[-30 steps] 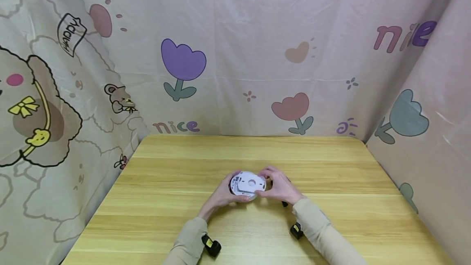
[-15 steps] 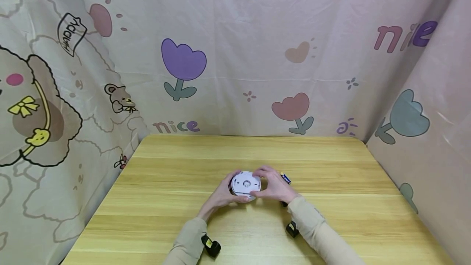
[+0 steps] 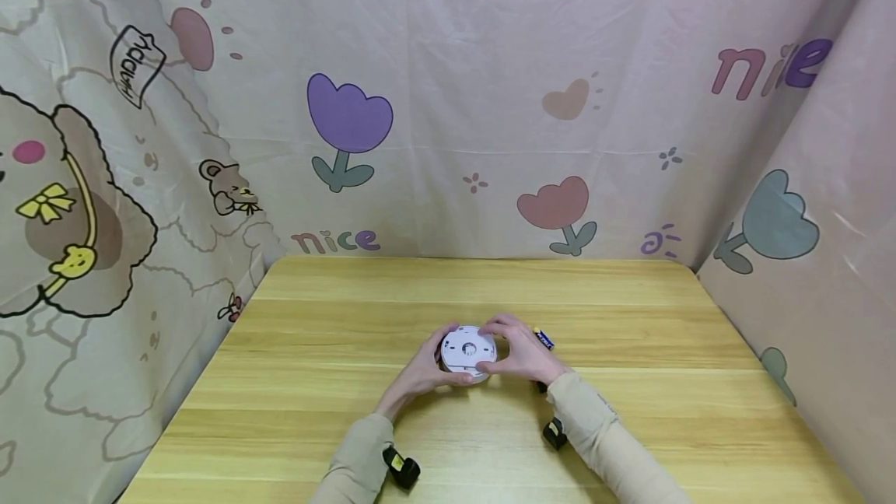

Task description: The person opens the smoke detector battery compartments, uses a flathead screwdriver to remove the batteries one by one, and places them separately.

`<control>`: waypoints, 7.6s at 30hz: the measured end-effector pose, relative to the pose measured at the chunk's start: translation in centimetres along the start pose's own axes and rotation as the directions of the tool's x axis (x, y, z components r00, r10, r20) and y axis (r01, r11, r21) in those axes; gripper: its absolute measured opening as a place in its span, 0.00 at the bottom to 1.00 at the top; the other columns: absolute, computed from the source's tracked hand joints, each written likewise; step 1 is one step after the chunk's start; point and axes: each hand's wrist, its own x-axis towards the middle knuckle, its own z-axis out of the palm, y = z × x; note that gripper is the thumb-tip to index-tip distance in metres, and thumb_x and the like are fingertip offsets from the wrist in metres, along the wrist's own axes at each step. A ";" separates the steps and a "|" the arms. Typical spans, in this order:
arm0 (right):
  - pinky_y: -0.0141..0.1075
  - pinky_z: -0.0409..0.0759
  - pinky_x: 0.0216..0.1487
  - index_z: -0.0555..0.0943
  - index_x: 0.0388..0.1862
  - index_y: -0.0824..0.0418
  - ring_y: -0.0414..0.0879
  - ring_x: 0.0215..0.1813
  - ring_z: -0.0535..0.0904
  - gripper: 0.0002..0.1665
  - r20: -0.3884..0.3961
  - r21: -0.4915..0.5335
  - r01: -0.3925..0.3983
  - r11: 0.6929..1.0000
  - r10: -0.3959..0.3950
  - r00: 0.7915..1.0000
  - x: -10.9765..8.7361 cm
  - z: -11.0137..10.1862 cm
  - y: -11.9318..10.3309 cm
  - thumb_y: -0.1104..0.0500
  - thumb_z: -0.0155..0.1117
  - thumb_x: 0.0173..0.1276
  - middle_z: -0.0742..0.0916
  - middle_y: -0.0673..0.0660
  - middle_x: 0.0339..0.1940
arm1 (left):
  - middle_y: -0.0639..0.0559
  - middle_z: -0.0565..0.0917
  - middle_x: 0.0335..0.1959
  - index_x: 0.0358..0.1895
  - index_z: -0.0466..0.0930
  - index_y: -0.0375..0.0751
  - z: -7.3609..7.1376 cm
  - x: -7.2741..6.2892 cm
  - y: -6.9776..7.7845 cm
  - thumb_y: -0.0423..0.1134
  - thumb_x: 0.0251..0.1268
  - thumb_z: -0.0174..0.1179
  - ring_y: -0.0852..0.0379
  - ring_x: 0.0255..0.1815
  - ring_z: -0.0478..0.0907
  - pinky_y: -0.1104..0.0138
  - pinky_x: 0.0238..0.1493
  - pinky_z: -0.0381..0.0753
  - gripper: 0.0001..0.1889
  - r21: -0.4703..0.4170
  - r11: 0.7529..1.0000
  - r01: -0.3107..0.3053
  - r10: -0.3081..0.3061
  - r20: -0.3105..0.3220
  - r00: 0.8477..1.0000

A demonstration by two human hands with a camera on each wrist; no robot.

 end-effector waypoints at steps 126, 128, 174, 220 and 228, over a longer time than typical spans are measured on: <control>0.31 0.85 0.50 0.71 0.67 0.64 0.51 0.51 0.85 0.41 0.199 0.598 -0.318 0.735 0.249 0.948 -1.4 1.3 0.7 0.63 0.79 0.56 0.78 0.73 0.68 | 0.34 0.80 0.63 0.63 0.77 0.32 -0.8 0.0 0.5 0.35 0.53 0.76 0.39 0.61 0.81 0.55 0.62 0.84 0.32 -0.052 0.997 0.063 -0.069 -0.126 0.990; 0.31 0.85 0.49 0.71 0.67 0.65 0.50 0.51 0.85 0.41 0.193 0.594 -0.308 0.744 0.239 0.951 -1.4 1.3 0.8 0.63 0.79 0.56 0.78 0.73 0.67 | 0.34 0.80 0.63 0.63 0.77 0.33 -0.8 0.0 0.5 0.35 0.53 0.76 0.39 0.60 0.81 0.55 0.61 0.84 0.32 -0.050 0.997 0.065 -0.071 -0.128 0.989; 0.29 0.87 0.48 0.71 0.65 0.69 0.59 0.51 0.87 0.41 0.172 0.621 -0.278 0.733 0.218 0.961 -1.4 1.4 1.0 0.68 0.79 0.54 0.81 0.76 0.61 | 0.30 0.79 0.63 0.64 0.76 0.29 -0.7 0.0 0.5 0.30 0.56 0.73 0.40 0.56 0.83 0.59 0.55 0.87 0.30 -0.097 0.994 0.042 -0.055 -0.132 0.990; 0.29 0.86 0.49 0.71 0.66 0.69 0.56 0.52 0.86 0.39 0.183 0.617 -0.294 0.730 0.231 0.956 -1.4 1.2 0.8 0.67 0.77 0.56 0.82 0.75 0.62 | 0.29 0.76 0.66 0.67 0.72 0.29 -1.1 -0.3 1.0 0.30 0.56 0.73 0.35 0.59 0.81 0.59 0.55 0.88 0.34 -0.076 0.996 0.049 -0.054 -0.066 0.996; 0.29 0.86 0.48 0.71 0.66 0.69 0.52 0.50 0.86 0.39 0.176 0.620 -0.284 0.731 0.224 0.959 -1.4 1.1 0.8 0.67 0.77 0.56 0.81 0.75 0.62 | 0.29 0.76 0.66 0.68 0.72 0.30 -1.1 -0.3 1.0 0.30 0.57 0.72 0.36 0.58 0.82 0.61 0.51 0.89 0.33 -0.088 0.995 0.054 -0.060 -0.074 0.995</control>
